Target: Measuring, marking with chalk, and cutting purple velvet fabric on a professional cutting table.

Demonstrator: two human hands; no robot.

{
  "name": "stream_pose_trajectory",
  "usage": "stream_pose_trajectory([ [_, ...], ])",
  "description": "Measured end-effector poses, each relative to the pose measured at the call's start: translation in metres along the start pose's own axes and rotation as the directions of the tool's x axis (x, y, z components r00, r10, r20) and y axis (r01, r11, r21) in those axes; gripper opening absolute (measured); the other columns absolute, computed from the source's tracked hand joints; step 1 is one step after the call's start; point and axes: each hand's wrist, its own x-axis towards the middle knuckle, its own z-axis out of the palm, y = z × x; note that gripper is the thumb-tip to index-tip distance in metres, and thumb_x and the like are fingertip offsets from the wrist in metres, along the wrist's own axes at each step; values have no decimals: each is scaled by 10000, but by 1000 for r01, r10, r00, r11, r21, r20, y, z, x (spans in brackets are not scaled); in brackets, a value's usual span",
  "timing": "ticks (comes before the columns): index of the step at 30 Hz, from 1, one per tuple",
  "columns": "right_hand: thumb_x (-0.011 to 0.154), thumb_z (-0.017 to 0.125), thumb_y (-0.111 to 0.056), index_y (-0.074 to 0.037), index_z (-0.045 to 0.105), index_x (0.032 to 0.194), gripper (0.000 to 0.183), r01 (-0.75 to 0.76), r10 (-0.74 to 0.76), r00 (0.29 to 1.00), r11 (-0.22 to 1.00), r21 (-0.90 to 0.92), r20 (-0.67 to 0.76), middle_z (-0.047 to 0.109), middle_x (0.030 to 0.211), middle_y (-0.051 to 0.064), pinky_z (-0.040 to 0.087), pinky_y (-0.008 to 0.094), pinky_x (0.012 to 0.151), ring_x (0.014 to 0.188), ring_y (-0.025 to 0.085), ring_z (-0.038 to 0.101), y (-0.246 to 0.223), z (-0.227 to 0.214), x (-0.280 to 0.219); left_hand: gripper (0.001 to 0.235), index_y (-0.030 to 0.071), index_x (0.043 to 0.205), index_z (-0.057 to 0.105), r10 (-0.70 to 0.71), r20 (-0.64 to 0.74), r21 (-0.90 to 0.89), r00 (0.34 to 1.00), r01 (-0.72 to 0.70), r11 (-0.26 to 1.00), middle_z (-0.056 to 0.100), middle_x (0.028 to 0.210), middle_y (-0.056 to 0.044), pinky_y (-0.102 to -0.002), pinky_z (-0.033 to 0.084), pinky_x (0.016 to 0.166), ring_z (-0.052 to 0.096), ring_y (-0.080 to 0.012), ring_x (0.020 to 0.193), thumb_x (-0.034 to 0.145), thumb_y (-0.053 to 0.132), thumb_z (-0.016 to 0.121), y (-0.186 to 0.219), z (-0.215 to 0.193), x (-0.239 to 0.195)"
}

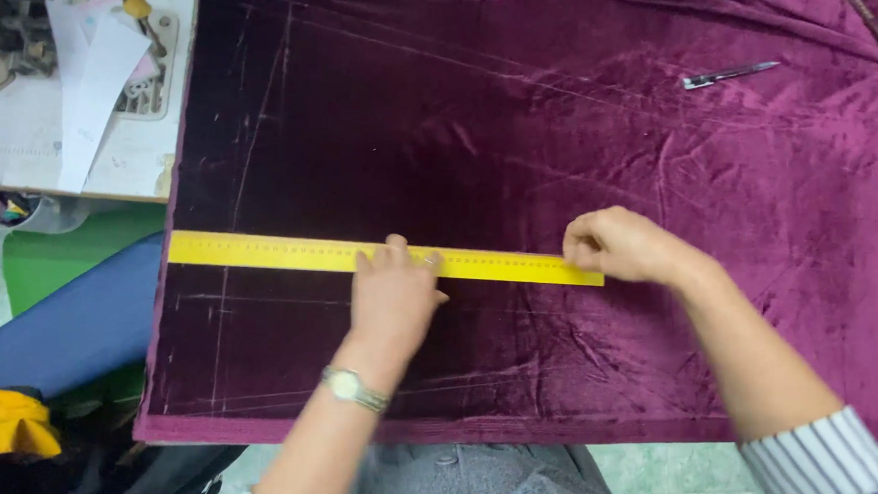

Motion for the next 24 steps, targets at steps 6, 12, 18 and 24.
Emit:
stream_pose_trajectory([
  [6, 777, 671, -91, -82, 685, 822, 48, 311, -230, 899, 935, 172, -374, 684, 876, 106, 516, 423, 872, 944, 325, 649, 32, 68, -9, 449, 175, 1076, 671, 65, 102, -110, 993, -54, 993, 568, 1011, -27, -378, 433, 869, 552, -222, 994, 676, 287, 841, -59, -2, 21],
  [12, 797, 678, -108, -89, 647, 800, 36, 445, -334, 827, 881, 162, -452, 680, 917, 80, 461, 451, 990, 1161, 316, 573, 2, 92, -20, 430, 170, 1082, 636, 118, 220, -164, 968, -83, 983, 608, 1009, -8, -327, 430, 876, 567, -184, 1015, 706, 228, 837, -62, -36, 28],
  [18, 794, 691, -160, -128, 606, 783, 92, 450, -393, 802, 892, 24, -450, 691, 928, 36, 249, 573, 1115, 1242, 272, 527, -17, 105, -15, 177, 94, 857, 734, 230, 221, -445, 948, -112, 888, 632, 838, -34, -341, 431, 884, 590, -221, 906, 746, 219, 794, -72, -42, 24],
  [24, 798, 719, -147, -148, 673, 813, 49, 483, -263, 764, 838, 254, -589, 713, 851, 14, 463, 414, 962, 999, 244, 659, -6, 111, -13, 179, 150, 922, 646, 106, -234, -376, 966, -190, 907, 532, 1107, -33, -559, 242, 1101, 466, -237, 1200, 841, 303, 694, -65, -34, 19],
])
